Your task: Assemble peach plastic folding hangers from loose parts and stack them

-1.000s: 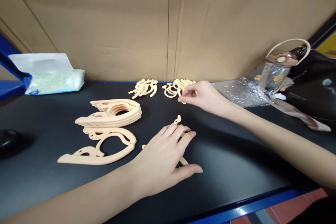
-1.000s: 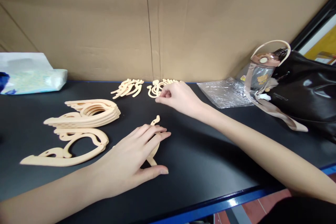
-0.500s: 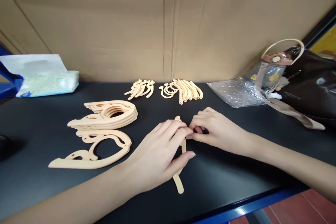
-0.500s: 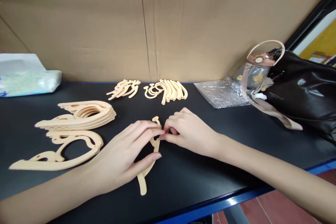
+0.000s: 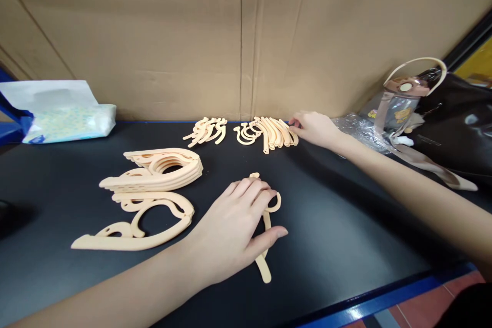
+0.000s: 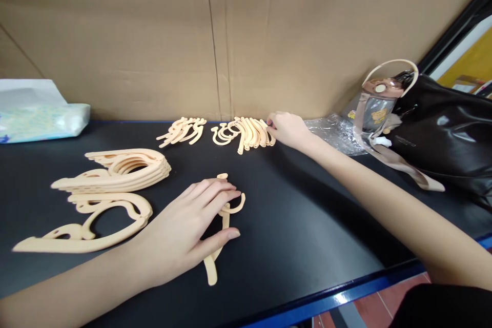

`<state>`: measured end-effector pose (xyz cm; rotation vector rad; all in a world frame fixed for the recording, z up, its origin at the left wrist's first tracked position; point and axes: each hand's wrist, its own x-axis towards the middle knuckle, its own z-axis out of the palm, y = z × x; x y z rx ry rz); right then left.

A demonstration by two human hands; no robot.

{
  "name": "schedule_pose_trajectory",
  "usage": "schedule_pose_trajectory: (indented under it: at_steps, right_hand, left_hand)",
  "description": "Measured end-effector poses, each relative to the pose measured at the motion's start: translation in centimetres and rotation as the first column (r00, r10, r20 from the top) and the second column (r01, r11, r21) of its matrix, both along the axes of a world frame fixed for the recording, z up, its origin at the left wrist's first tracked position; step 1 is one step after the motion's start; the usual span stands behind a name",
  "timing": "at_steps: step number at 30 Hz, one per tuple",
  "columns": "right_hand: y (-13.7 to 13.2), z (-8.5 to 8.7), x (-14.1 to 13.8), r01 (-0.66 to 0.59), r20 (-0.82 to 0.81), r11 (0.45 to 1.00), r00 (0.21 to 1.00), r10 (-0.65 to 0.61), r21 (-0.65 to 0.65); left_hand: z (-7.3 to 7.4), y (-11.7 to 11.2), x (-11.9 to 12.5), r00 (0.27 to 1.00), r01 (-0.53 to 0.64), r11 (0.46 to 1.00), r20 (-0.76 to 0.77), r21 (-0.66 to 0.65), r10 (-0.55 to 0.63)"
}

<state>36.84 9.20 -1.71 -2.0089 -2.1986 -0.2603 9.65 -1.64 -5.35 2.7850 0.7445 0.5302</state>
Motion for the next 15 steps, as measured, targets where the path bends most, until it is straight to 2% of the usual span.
schedule_pose_trajectory:
  at_steps: [6,15]
  right_hand:
    - [2.7,-1.1,0.6,0.107,0.001,0.99,0.994,-0.107,-0.091]
    - [4.8,-0.4,0.4,0.097,-0.008,0.968,0.995,-0.101,-0.231]
  left_hand:
    - [-0.4,0.1,-0.1,1.0,0.001,1.0,0.012,0.009,-0.002]
    - [-0.8,0.1,-0.1,1.0,0.005,0.999,0.024,0.032,-0.006]
